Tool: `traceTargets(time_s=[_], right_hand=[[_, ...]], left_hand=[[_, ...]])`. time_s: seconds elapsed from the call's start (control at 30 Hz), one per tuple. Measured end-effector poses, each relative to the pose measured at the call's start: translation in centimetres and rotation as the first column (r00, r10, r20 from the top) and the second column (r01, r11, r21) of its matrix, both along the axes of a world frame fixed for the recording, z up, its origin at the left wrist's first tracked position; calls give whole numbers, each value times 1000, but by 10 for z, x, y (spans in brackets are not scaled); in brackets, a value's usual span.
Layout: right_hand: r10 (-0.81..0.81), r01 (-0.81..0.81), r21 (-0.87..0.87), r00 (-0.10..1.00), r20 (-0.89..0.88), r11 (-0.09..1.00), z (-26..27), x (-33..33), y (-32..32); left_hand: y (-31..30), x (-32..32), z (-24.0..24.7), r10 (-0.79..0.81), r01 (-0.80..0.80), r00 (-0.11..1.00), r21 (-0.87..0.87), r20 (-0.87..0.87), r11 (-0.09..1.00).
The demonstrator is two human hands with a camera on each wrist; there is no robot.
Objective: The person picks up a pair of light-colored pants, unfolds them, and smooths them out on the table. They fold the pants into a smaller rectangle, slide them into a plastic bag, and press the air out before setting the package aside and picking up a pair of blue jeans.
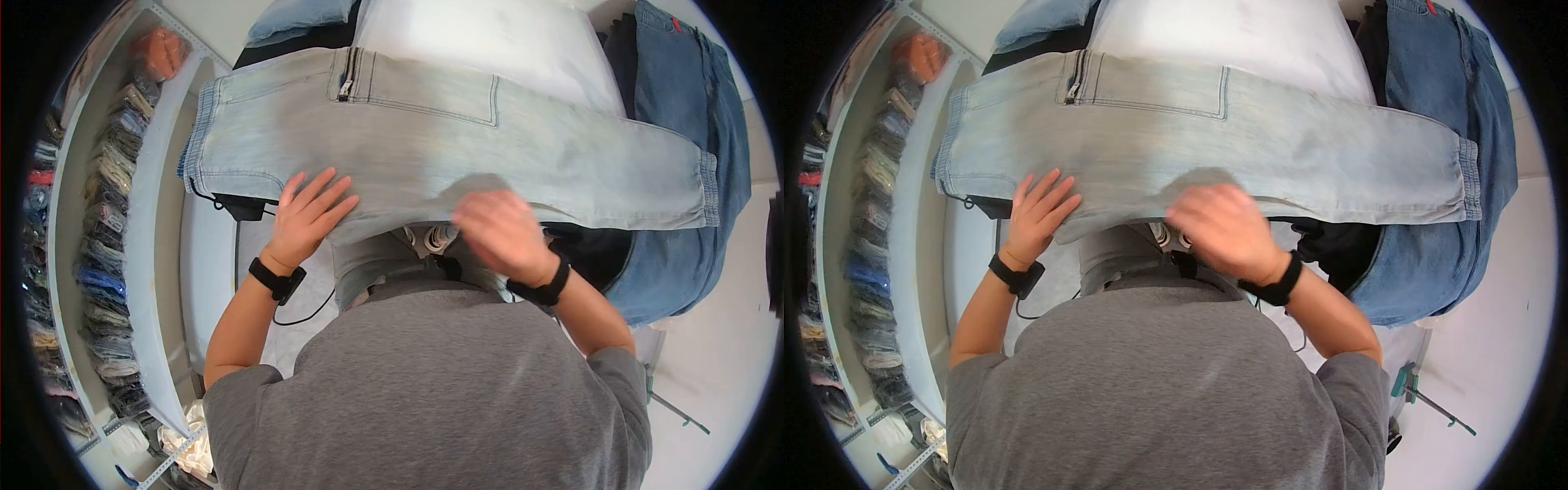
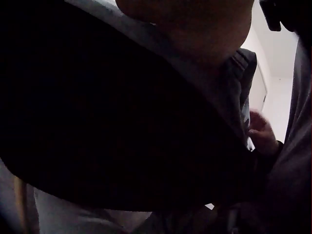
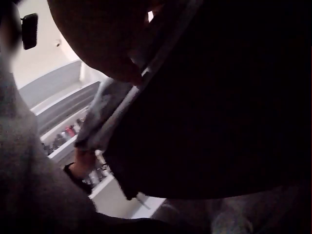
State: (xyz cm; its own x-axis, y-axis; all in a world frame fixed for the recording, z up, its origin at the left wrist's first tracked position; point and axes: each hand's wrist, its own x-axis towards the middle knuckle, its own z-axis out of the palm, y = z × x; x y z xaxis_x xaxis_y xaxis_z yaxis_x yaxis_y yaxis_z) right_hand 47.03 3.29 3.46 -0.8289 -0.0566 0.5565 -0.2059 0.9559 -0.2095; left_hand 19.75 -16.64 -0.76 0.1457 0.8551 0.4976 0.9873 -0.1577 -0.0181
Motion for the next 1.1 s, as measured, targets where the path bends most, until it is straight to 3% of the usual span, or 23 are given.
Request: traceTargets(time_s=[0.1,0.27,0.4,0.5,0.67,0.77,0.87,0.97,1.07,1.1], right_hand=[[-369,367,47,913,175,929,-14,43,27],[-511,485,208,854,96,850,-34,97,55],[-598,592,126,801,16,796,-45,124,64],[-564,565,14,825,-44,825,-43,120,55],[-559,561,146,827,-60,815,-38,109,47],[-509,508,87,860,-1,857,-32,92,37],[-340,345,-5,926,164,938,-17,40,10],[-173,183,-53,973,151,982,-6,-17,-16],[-174,174,9,977,126,985,-7,-48,-29],[-194,192,31,977,90,981,-16,-53,-30]], left_hand=[[0,1,-3,-29,28,999,7,20,1000],[0,-8,6,-118,118,993,-55,5,991],[2,-13,1,-125,128,991,-63,43,990],[2,-6,3,-93,93,995,-6,49,996],[-8,9,8,-52,31,987,134,154,991],[-8,7,17,-80,60,981,115,177,992],[0,6,19,-113,97,978,96,175,991],[0,4,21,-171,161,964,67,201,985],[-4,1,22,-158,146,961,67,228,987],[-7,-1,19,-83,81,942,19,327,996]])
